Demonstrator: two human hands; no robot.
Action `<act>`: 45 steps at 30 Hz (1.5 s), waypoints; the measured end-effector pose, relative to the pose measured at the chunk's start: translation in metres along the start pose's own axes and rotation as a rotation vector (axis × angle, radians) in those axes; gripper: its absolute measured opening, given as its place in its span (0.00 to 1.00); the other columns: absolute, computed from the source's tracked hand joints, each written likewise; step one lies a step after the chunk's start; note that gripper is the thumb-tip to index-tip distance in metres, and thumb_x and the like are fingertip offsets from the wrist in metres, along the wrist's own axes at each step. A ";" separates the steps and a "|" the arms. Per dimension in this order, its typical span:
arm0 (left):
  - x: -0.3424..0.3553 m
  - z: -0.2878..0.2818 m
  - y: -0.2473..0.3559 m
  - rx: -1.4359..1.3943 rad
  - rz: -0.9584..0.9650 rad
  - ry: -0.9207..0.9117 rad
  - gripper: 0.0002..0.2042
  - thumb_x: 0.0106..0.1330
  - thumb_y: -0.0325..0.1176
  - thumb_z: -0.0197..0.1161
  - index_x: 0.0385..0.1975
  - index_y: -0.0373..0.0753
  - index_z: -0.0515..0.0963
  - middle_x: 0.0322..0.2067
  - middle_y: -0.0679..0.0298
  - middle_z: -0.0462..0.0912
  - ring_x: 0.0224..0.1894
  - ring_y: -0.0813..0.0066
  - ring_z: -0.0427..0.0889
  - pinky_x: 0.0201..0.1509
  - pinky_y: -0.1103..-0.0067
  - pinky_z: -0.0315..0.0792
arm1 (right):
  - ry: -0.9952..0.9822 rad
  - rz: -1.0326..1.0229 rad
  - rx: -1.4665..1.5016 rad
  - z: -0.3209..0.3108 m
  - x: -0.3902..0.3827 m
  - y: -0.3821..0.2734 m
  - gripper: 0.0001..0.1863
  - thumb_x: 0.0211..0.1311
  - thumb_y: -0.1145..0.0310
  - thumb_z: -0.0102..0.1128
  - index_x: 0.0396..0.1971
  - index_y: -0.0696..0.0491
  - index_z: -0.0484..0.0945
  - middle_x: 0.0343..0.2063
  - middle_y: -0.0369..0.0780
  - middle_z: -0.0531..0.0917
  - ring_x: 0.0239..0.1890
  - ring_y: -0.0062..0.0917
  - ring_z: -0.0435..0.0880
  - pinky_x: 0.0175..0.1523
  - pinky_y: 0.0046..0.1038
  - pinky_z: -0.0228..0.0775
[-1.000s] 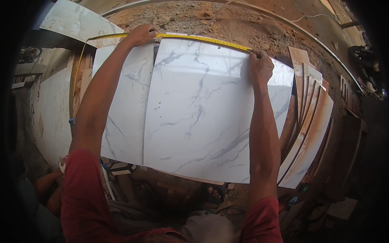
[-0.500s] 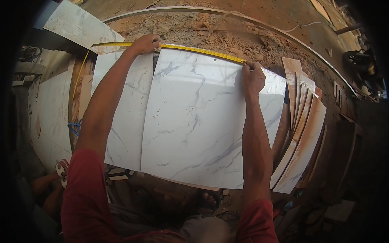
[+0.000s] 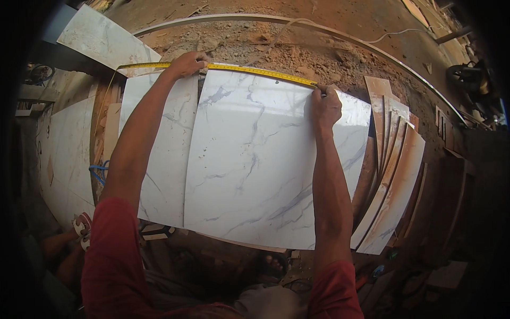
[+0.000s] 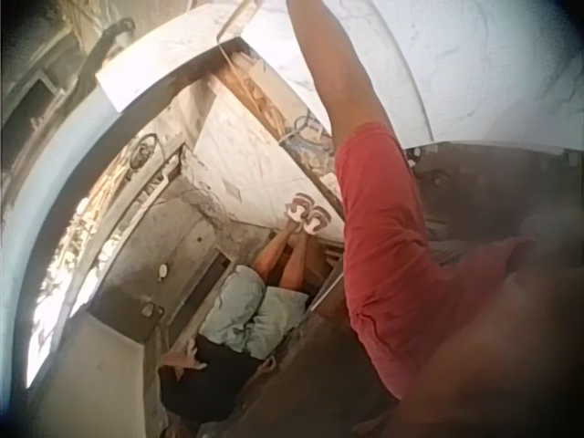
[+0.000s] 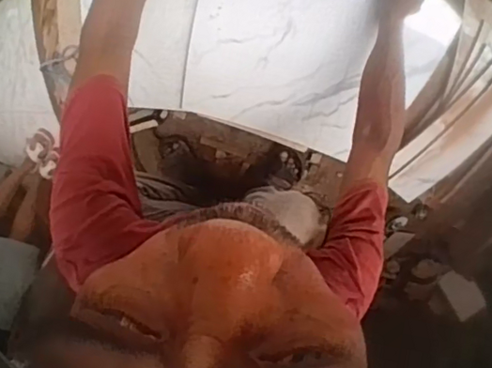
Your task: The person places a tile on the ground, measures it using a measuring tape, places a smaller tile piece on top, and cuts the tile with an angle grinder.
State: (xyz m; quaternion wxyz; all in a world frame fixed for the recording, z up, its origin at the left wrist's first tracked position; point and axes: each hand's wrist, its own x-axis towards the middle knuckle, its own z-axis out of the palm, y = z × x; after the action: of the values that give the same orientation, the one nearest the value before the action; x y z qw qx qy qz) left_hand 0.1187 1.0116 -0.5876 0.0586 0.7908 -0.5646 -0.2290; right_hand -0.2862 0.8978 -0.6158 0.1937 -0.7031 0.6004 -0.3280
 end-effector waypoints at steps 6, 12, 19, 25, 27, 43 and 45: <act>0.002 0.001 -0.010 -0.028 -0.033 0.024 0.15 0.62 0.46 0.60 0.46 0.50 0.81 0.42 0.67 0.85 0.46 0.67 0.82 0.53 0.54 0.65 | 0.013 -0.006 -0.015 0.003 -0.002 -0.005 0.10 0.58 0.62 0.60 0.36 0.49 0.85 0.32 0.37 0.87 0.35 0.31 0.86 0.43 0.32 0.75; 0.002 -0.003 -0.008 -0.016 -0.005 0.008 0.15 0.62 0.43 0.60 0.44 0.44 0.82 0.42 0.60 0.85 0.45 0.63 0.82 0.51 0.63 0.70 | 0.011 0.004 0.009 0.004 -0.004 -0.006 0.10 0.59 0.62 0.60 0.36 0.48 0.85 0.32 0.37 0.87 0.35 0.31 0.86 0.43 0.32 0.75; -0.002 -0.003 -0.005 -0.099 0.066 0.041 0.15 0.60 0.39 0.59 0.40 0.35 0.81 0.35 0.55 0.85 0.37 0.65 0.83 0.45 0.72 0.74 | 0.006 0.047 0.040 0.005 -0.003 -0.004 0.09 0.58 0.62 0.61 0.35 0.47 0.85 0.34 0.36 0.86 0.36 0.31 0.85 0.43 0.33 0.75; -0.001 0.002 0.000 -0.120 0.063 0.097 0.13 0.59 0.37 0.60 0.36 0.35 0.82 0.32 0.57 0.84 0.34 0.67 0.82 0.43 0.73 0.73 | 0.026 0.032 0.029 -0.002 -0.001 -0.001 0.09 0.57 0.62 0.61 0.35 0.47 0.85 0.33 0.37 0.87 0.36 0.33 0.85 0.43 0.34 0.75; 0.000 -0.001 -0.001 -0.111 0.027 0.080 0.13 0.59 0.37 0.60 0.37 0.35 0.82 0.32 0.56 0.85 0.36 0.66 0.82 0.44 0.73 0.73 | -0.083 0.114 0.040 -0.007 0.004 -0.006 0.11 0.56 0.61 0.61 0.37 0.46 0.86 0.34 0.38 0.87 0.37 0.33 0.85 0.45 0.34 0.75; 0.005 -0.005 0.011 -0.139 -0.004 -0.006 0.16 0.61 0.38 0.59 0.42 0.34 0.82 0.34 0.57 0.85 0.36 0.68 0.80 0.44 0.73 0.72 | -0.406 -0.018 0.069 -0.022 0.041 0.029 0.17 0.57 0.57 0.61 0.44 0.47 0.86 0.30 0.37 0.87 0.32 0.25 0.85 0.44 0.28 0.76; -0.001 -0.002 0.005 -0.135 0.013 -0.008 0.15 0.61 0.37 0.59 0.42 0.33 0.82 0.32 0.59 0.84 0.35 0.71 0.79 0.42 0.74 0.71 | -0.440 0.023 0.125 -0.021 0.034 0.025 0.19 0.56 0.56 0.60 0.46 0.45 0.85 0.33 0.38 0.88 0.36 0.28 0.86 0.47 0.30 0.76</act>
State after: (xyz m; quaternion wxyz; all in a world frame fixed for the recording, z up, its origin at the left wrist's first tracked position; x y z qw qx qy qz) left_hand 0.1154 1.0109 -0.5833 0.1110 0.7806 -0.5531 -0.2692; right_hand -0.3163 0.8623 -0.6102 0.3672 -0.7374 0.5302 -0.2010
